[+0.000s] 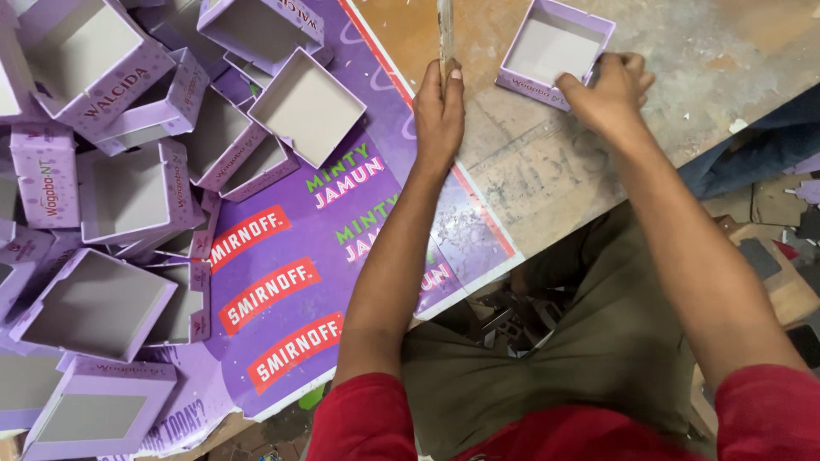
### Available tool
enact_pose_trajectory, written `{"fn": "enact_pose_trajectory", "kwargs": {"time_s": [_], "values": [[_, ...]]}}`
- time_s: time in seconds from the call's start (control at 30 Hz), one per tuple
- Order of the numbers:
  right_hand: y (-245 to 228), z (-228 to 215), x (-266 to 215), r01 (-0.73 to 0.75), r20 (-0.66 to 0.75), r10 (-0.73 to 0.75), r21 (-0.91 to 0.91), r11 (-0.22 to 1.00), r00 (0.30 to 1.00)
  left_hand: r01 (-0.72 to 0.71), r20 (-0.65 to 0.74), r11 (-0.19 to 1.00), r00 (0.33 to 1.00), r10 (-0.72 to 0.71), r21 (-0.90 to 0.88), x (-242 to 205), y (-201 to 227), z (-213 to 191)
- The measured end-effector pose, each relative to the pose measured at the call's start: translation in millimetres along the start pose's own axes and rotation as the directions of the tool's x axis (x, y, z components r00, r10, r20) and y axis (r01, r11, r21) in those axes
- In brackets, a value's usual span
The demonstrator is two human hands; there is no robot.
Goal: The person assembles small purple cardboard boxes by folding flaps and pressing edges with a wooden stick. They repeatedly pick up flat or partially folded boxes, fold the sides, and smooth the seams before placing them aside.
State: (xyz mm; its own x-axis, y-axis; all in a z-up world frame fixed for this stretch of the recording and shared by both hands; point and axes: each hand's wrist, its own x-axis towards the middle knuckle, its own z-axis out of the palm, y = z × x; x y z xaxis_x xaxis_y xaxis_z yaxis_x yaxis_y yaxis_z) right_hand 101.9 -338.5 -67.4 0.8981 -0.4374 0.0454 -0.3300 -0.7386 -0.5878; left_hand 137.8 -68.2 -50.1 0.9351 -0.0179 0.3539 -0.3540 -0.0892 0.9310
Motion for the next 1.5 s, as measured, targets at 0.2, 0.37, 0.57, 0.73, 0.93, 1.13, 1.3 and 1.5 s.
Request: {"fn": "enact_pose_trajectory", "kwargs": {"time_s": [0.2,0.37,0.57,0.73,0.93,1.13,1.3,1.5], "values": [[-21,-5,10,0.104,0.008,-0.104,-0.059,0.993,0.995,0.092,0.121,0.990,0.990,-0.079,-0.107,-2,8,-4],[-58,-68,-32,0.474,-0.107,-0.513,-0.259,0.841,0.852,-0.448,0.165,0.863,0.893,0.418,0.235,-16,17,-1],[-102,-101,-78,0.558,0.148,-0.578,-0.531,0.638,0.802,-0.524,0.484,0.570,0.842,0.237,0.633,-34,30,11],[-118,-116,-69,0.532,0.321,-0.428,-0.419,0.736,0.845,-0.579,0.519,0.361,0.815,0.257,0.731,-39,31,16],[-129,-123,-63,0.468,0.461,-0.284,-0.353,0.810,0.840,-0.565,0.467,0.187,0.794,0.391,0.804,-42,20,34],[-126,-119,-70,0.499,0.400,-0.411,-0.146,0.854,0.819,-0.654,0.605,0.115,0.742,0.289,0.747,-50,26,40],[-118,-110,-63,0.443,0.360,-0.383,-0.097,0.891,0.850,-0.803,0.749,0.255,0.595,0.291,0.538,-76,48,33],[-121,-111,-63,0.433,0.351,-0.380,-0.082,0.898,0.856,-0.684,0.690,0.573,0.674,0.263,0.450,-85,69,24]]}}
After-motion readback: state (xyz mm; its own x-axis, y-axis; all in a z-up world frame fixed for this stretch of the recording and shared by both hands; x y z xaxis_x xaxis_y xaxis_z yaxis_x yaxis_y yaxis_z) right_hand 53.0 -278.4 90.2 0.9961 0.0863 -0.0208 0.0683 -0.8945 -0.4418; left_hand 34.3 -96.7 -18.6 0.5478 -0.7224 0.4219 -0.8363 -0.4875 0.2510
